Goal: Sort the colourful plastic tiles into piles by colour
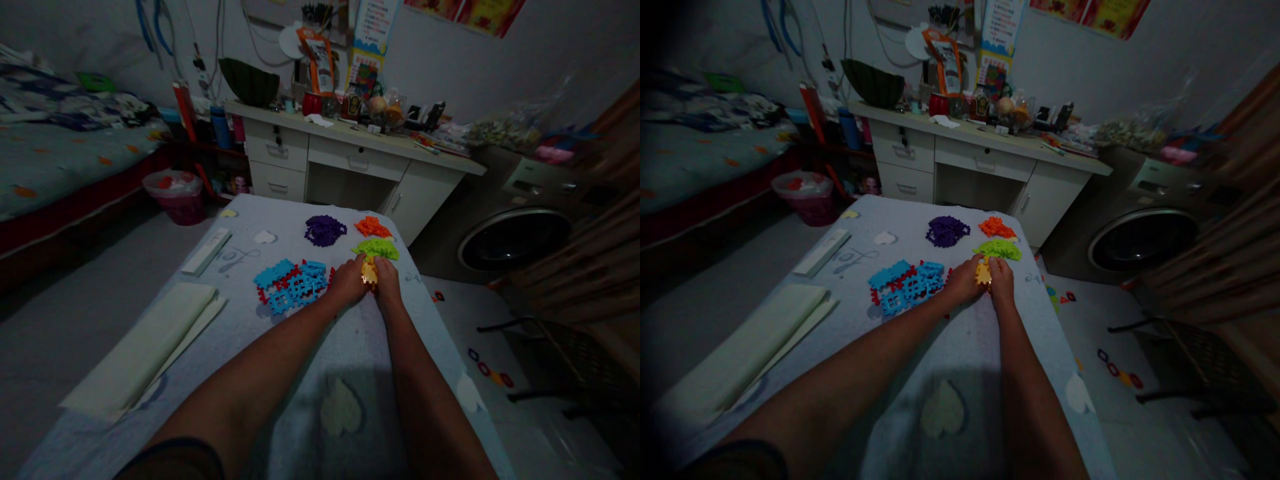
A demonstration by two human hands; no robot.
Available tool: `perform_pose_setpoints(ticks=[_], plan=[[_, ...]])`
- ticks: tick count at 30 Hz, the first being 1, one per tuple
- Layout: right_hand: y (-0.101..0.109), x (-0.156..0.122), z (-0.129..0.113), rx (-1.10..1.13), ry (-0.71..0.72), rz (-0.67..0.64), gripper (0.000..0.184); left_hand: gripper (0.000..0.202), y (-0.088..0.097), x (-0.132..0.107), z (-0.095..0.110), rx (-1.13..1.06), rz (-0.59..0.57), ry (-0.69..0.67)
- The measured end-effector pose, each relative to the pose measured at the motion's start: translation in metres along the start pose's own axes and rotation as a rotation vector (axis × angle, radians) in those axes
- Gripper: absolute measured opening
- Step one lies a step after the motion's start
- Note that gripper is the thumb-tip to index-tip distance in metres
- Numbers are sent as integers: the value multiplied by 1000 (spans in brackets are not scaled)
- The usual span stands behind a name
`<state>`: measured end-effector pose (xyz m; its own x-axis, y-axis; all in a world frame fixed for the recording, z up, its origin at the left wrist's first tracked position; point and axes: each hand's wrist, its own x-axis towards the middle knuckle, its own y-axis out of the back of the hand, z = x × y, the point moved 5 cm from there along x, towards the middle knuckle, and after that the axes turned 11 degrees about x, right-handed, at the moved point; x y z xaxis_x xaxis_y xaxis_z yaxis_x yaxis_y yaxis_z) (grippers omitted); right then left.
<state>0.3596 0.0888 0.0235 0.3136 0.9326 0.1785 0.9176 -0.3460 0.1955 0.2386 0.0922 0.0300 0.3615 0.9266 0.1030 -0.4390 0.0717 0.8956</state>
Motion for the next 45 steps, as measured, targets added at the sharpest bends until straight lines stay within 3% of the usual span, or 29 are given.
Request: perform_pose_setpoints(ticks=[3, 7, 14, 18, 21, 25, 28, 31, 36, 40, 43, 45], plan=[[-7, 0, -2, 277, -35, 82, 49, 79, 10, -1, -1, -67, 14, 7], [-26, -1, -21, 485, -27, 154, 43, 84, 40, -5, -11, -108, 72, -18], [-98, -12, -58, 493, -92, -190, 31, 91, 102, -31, -81, -75, -3, 59], [-109, -15, -65, 391, -83, -303, 21, 99, 119, -47, -123, -107, 12, 172], [-102, -11, -63, 318, -46, -351, 15, 97, 117, -54, -145, -126, 57, 268], [-86, -2, -53, 114, 16, -346, 16, 100, 108, -59, -160, -150, 221, 301], [-82, -1, -47, -109, 105, -408, 27, 96, 103, -61, -162, -167, 333, 296], [-90, -6, -41, -243, 169, -563, 45, 72, 101, -63, -158, -162, 413, 220], [-103, -16, -40, -189, 192, -823, 49, 43, 98, -66, -154, 22, 466, 152], [-96, -17, -50, -16, 140, -958, 32, 35, 99, -69, -147, 176, 501, 144], [-75, -1, -51, 83, 52, -871, 18, 33, 95, -66, -133, 167, 401, 3], [-53, 22, -46, 94, 40, -653, 18, 39, 88, -64, -124, 168, 278, -106]])
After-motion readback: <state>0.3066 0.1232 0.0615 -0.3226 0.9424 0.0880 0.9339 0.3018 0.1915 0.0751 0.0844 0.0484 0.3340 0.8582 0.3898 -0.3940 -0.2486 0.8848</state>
